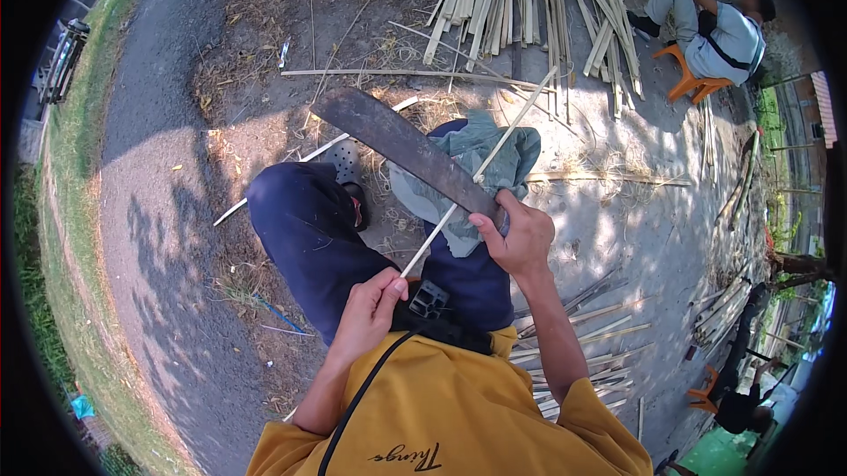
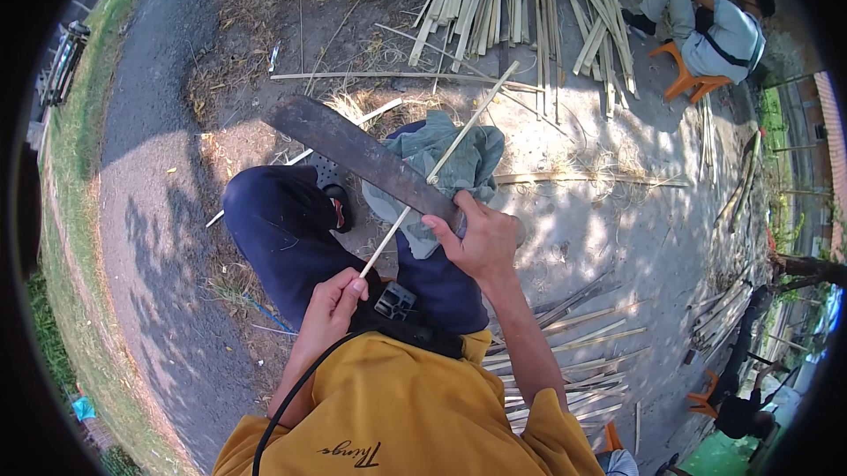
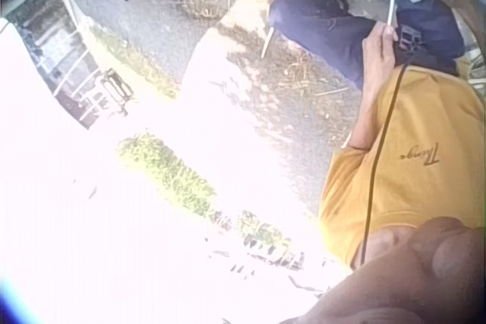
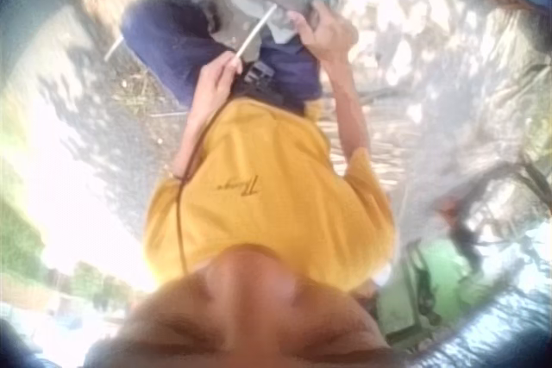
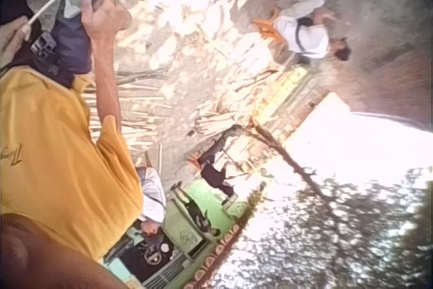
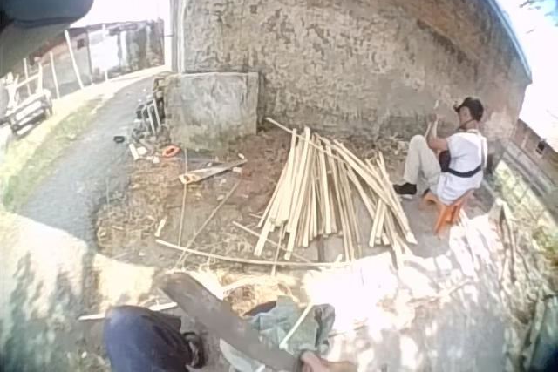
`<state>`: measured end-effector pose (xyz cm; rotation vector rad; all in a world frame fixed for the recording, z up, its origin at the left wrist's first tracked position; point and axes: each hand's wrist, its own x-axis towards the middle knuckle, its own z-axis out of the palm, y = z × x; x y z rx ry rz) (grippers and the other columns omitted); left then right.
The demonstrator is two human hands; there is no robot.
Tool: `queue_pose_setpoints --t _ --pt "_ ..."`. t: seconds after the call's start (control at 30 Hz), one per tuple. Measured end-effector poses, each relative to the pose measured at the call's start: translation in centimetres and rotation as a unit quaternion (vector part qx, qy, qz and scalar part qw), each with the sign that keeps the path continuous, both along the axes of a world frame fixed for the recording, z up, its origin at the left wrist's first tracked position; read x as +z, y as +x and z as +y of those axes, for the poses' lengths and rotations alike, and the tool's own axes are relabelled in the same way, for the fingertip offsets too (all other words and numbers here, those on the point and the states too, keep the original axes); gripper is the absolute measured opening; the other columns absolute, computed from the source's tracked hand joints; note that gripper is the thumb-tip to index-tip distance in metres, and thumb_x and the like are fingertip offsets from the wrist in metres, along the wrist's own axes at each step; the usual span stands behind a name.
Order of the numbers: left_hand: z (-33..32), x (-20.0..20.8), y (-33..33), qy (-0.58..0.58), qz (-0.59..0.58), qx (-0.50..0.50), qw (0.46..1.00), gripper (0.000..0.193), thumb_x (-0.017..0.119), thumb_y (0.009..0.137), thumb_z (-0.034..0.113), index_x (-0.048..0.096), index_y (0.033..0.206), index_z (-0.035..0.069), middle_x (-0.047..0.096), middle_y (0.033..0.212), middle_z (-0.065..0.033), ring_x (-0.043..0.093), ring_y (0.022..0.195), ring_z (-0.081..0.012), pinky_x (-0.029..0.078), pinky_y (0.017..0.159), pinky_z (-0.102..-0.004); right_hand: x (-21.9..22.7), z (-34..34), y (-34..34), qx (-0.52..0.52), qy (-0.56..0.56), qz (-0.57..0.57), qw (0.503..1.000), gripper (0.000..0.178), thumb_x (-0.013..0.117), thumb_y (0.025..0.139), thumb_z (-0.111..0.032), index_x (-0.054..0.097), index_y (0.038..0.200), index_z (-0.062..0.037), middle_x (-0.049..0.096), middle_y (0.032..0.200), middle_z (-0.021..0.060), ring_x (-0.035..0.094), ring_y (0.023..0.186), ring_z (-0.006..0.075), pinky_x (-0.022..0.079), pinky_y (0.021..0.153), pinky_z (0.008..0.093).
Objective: The person uses a large blade to shave and thin out long strips of bamboo, holding the bamboo against their lap and drawing the blade toward themselves.
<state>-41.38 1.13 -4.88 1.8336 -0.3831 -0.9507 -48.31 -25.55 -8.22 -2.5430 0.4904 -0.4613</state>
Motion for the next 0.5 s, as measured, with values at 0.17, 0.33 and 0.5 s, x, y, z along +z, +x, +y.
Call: queue_pose_setpoints --t 0.17,0.33,0.5 --pt "2.9 0.7 -0.9 0.032 -0.002 -0.005 0.999 0.024 0.055 0.108 0.015 0.059 0.088 0.002 0.043 0.061 -0.0081 0.039 0.056 -0.0138 0.031 0.054 -0.033 0.0 -0.1 -0.5 -0.047 0.039 0.01 0.998 0.058 0.07 0.091 -0.062 0.068 0.098 -0.0045 0.065 0.065 0.0177 0.068 0.061 0.0386 0.049 0.054 0.0435" --pt "1.9 1.3 1.8 0.016 -0.073 -0.04 0.996 0.024 0.055 0.108 0.015 0.06 0.089 0.001 0.047 0.061 -0.01 0.043 0.054 -0.0177 0.034 0.054 -0.0343 -0.9 -0.6 -0.5 -0.04 0.052 -0.019 0.998 0.057 0.071 0.09 -0.063 0.069 0.097 -0.006 0.063 0.061 0.0161 0.066 0.056 0.0365 0.048 0.052 0.0425" --pt "-1.7 2.1 4.2 -0.037 -0.135 -0.088 0.986 0.025 0.053 0.108 0.015 0.06 0.09 0.0 0.054 0.066 -0.0159 0.055 0.057 -0.0277 0.042 0.058 -0.0402 0.5 -0.6 -1.8 -0.016 0.031 -0.011 0.999 0.055 0.074 0.088 -0.062 0.068 0.094 -0.0079 0.062 0.06 0.0127 0.063 0.052 0.0322 0.045 0.05 0.0407"
